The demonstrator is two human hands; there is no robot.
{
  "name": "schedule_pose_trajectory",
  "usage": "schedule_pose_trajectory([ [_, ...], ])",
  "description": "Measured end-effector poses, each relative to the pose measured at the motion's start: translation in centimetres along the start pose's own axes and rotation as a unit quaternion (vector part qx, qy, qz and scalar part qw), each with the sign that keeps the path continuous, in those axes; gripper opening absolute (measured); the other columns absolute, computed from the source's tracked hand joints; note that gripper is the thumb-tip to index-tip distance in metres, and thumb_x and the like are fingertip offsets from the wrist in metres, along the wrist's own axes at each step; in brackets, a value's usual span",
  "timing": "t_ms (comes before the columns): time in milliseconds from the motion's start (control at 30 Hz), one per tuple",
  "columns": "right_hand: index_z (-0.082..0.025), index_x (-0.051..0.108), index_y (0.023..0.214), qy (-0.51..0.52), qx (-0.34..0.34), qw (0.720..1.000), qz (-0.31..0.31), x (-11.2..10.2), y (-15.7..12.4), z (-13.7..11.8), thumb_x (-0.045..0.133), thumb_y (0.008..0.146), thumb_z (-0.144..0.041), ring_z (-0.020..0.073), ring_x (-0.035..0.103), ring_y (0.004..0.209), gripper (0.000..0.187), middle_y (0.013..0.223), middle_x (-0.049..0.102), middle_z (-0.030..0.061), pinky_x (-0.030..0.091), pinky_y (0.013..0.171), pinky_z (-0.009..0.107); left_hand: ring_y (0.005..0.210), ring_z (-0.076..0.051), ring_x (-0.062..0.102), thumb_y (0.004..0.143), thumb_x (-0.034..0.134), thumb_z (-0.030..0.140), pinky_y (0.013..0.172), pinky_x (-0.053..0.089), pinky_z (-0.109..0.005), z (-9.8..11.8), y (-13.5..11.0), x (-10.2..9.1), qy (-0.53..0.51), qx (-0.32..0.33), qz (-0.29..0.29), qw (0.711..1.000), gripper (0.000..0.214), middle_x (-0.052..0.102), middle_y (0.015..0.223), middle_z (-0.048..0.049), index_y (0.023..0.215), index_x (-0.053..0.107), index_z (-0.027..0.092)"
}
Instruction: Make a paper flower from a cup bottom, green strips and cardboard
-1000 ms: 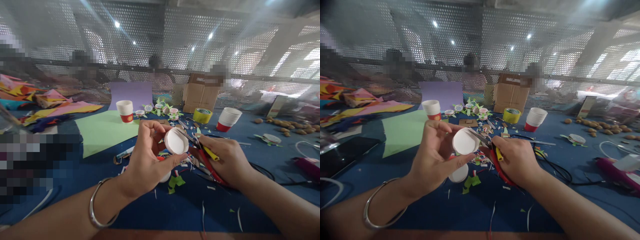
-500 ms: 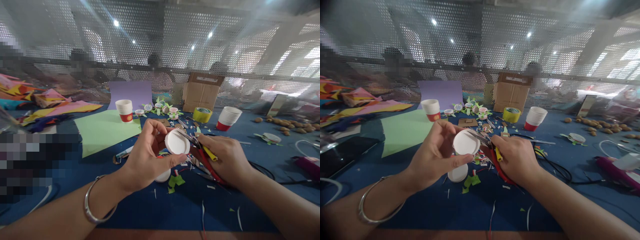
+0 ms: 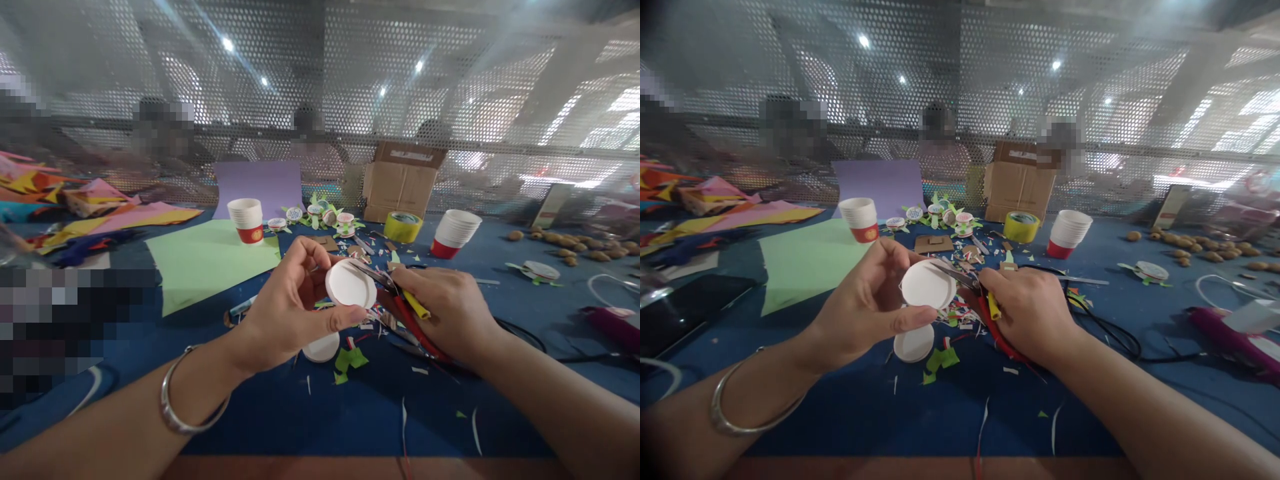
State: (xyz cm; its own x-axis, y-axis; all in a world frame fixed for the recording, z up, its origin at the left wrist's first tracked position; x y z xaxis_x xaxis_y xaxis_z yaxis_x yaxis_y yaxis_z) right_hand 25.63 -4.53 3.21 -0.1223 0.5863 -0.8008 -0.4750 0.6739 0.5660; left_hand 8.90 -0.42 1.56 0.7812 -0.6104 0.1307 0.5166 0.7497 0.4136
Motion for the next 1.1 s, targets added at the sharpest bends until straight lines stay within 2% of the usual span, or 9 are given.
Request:
schedule_pose_trajectory([
  [300, -0.020, 0.059, 0.078, 0.014, 0.002, 1.000, -0.009, 0.13, -0.18, 0.07, 0.052, 0.087, -0.020, 0.0149, 0.048, 0.049, 0.012, 0.055, 0.057, 0.0000, 0.026, 0.052, 0.027, 0.070, -0.007, 0.061, 0.065, 0.090, 0.011, 0.058, 0.050, -0.016, -0.01, 0.37, -0.36, -0.026, -0.035, 0.012, 0.999, 0.057, 0.058, 0.081, 0.0058, 0.092, 0.041, 0.024],
  [533, -0.019, 0.059, 0.077, 0.031, -0.009, 0.999, -0.014, 0.13, -0.11, -0.36, 0.056, 0.088, -0.024, 0.0151, 0.050, 0.049, 0.012, 0.056, 0.058, -0.0001, 0.028, 0.052, 0.027, 0.077, -0.010, 0.064, 0.067, 0.089, 0.012, 0.061, 0.053, -0.018, 0.07, 0.25, -0.42, -0.017, -0.053, -0.008, 0.998, 0.057, 0.058, 0.095, 0.0025, 0.093, 0.040, 0.024],
  [767, -0.021, 0.058, 0.075, 0.036, -0.001, 0.999, -0.018, 0.05, -0.32, -0.37, 0.054, 0.088, -0.022, 0.0142, 0.047, 0.048, 0.014, 0.054, 0.056, -0.0012, 0.027, 0.052, 0.026, 0.074, -0.010, 0.064, 0.068, 0.088, 0.011, 0.059, 0.053, -0.018, 0.10, 0.27, -0.22, -0.038, -0.076, -0.019, 0.996, 0.059, 0.059, 0.090, 0.0036, 0.092, 0.036, 0.024],
  [867, -0.021, 0.058, 0.075, 0.028, -0.002, 1.000, -0.014, 0.07, -0.21, -0.31, 0.054, 0.088, -0.022, 0.0143, 0.047, 0.049, 0.013, 0.054, 0.056, -0.0009, 0.026, 0.052, 0.027, 0.075, -0.010, 0.065, 0.066, 0.089, 0.010, 0.059, 0.054, -0.018, 0.05, 0.29, -0.31, -0.039, -0.074, -0.018, 0.996, 0.061, 0.058, 0.094, 0.0029, 0.091, 0.034, 0.025],
  [1100, -0.020, 0.056, 0.072, 0.040, -0.002, 0.999, -0.021, 0.09, -0.22, -0.45, 0.057, 0.087, -0.022, 0.0146, 0.050, 0.048, 0.015, 0.055, 0.055, -0.0015, 0.027, 0.051, 0.027, 0.081, -0.008, 0.064, 0.069, 0.086, 0.007, 0.065, 0.056, -0.017, -0.17, 0.06, 0.01, -0.045, -0.064, -0.045, 0.996, 0.059, 0.056, 0.097, 0.0035, 0.090, 0.033, 0.024],
])
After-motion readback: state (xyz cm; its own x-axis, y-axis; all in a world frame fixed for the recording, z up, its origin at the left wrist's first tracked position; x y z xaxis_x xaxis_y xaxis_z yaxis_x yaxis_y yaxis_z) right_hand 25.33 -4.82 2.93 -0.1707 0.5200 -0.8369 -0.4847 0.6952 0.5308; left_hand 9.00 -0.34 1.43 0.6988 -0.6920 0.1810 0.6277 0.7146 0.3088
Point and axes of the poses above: each hand's wrist, its own y-axis towards the middle knuckle, its own x-axis out of the palm, z = x × y, the point moved 7 cm from there along y, towards the middle knuckle
